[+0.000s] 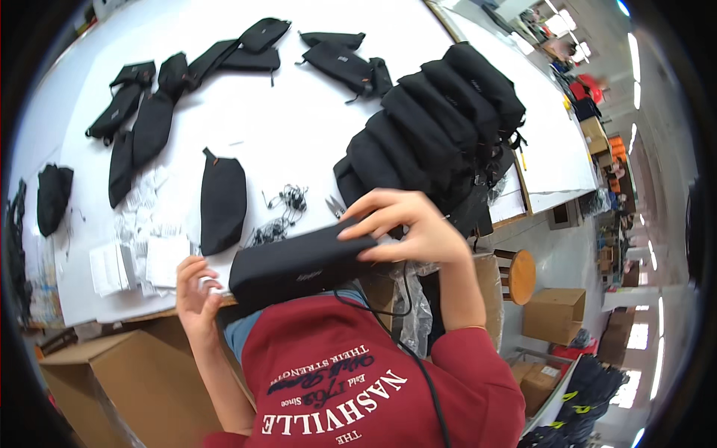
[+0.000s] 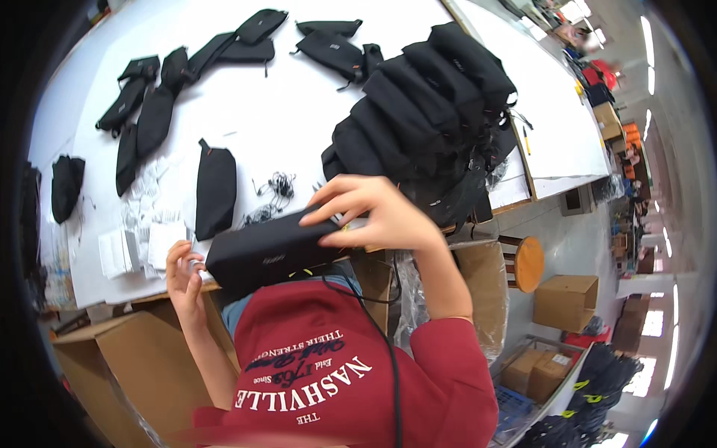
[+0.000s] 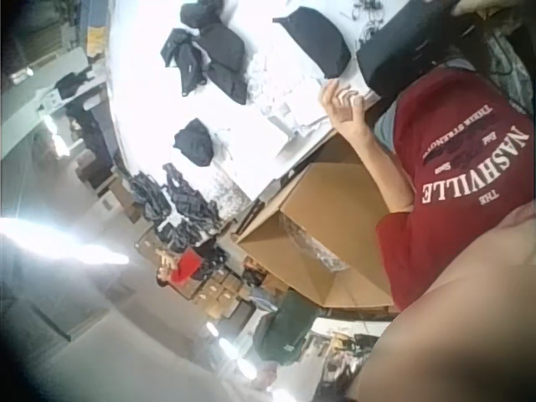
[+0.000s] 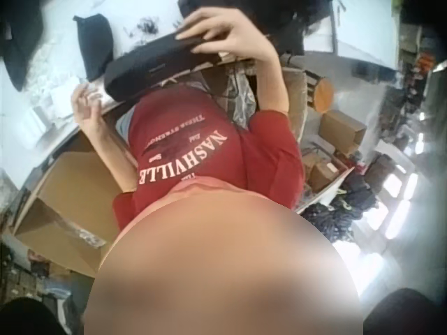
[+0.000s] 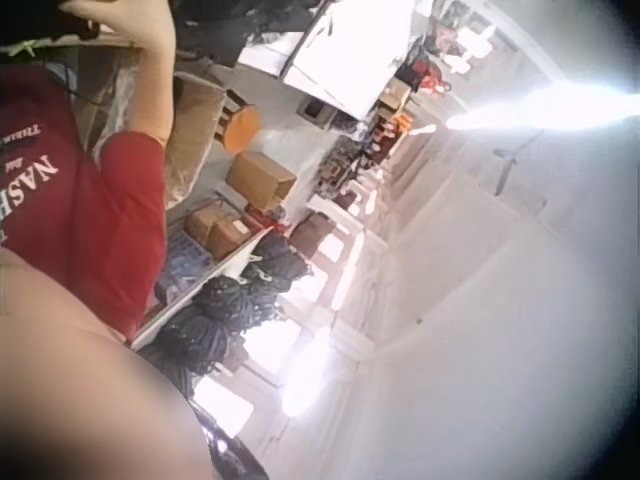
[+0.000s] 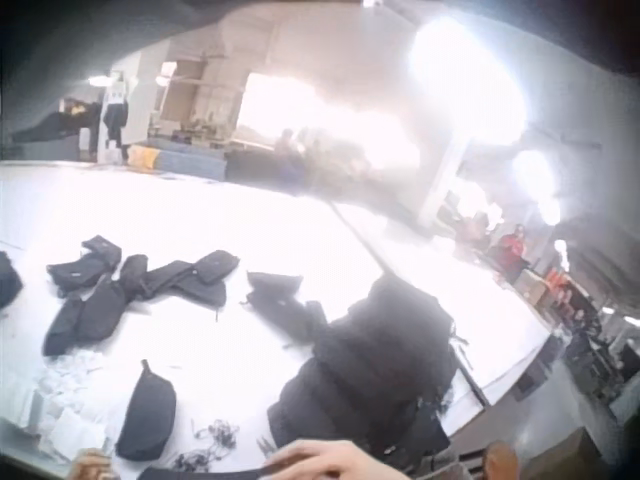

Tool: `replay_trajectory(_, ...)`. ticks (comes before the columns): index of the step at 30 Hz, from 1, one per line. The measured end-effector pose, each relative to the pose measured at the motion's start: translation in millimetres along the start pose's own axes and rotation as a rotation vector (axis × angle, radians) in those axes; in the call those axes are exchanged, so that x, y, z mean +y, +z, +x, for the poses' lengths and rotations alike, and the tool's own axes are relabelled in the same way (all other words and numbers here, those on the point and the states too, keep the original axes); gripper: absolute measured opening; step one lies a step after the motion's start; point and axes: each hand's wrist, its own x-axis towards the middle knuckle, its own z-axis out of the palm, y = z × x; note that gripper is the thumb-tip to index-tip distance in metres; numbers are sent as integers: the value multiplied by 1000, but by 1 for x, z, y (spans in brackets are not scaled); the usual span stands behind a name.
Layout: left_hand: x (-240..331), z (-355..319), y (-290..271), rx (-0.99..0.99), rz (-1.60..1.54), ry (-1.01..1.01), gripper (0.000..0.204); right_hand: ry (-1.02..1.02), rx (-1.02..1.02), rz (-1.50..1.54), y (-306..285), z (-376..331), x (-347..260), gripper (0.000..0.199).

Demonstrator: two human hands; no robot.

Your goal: Assembling small black gear pouches by attaching tags and inserting items.

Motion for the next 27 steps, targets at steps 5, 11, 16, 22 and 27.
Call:
replay_trajectory(5, -13, 18, -37, 233, 771, 113, 51, -210, 1015, -80, -79, -34, -29, 37)
replay_trajectory(11, -59, 6, -68, 202, 1281, -30, 89, -247, 1396, -876, -194, -26, -24, 31)
replay_trajectory(16, -68, 7, -74, 232, 1280, -23, 83, 90, 955, -894, -194, -24, -5, 34)
replay_trajectory(22, -63, 14, -78, 319, 1370, 3, 68, -11, 1038, -1147, -172, -14, -2, 32)
replay_trajectory(27, -82, 17, -96, 338, 1284, 51, 72, -405, 1127, -821, -97, 9, -20, 15)
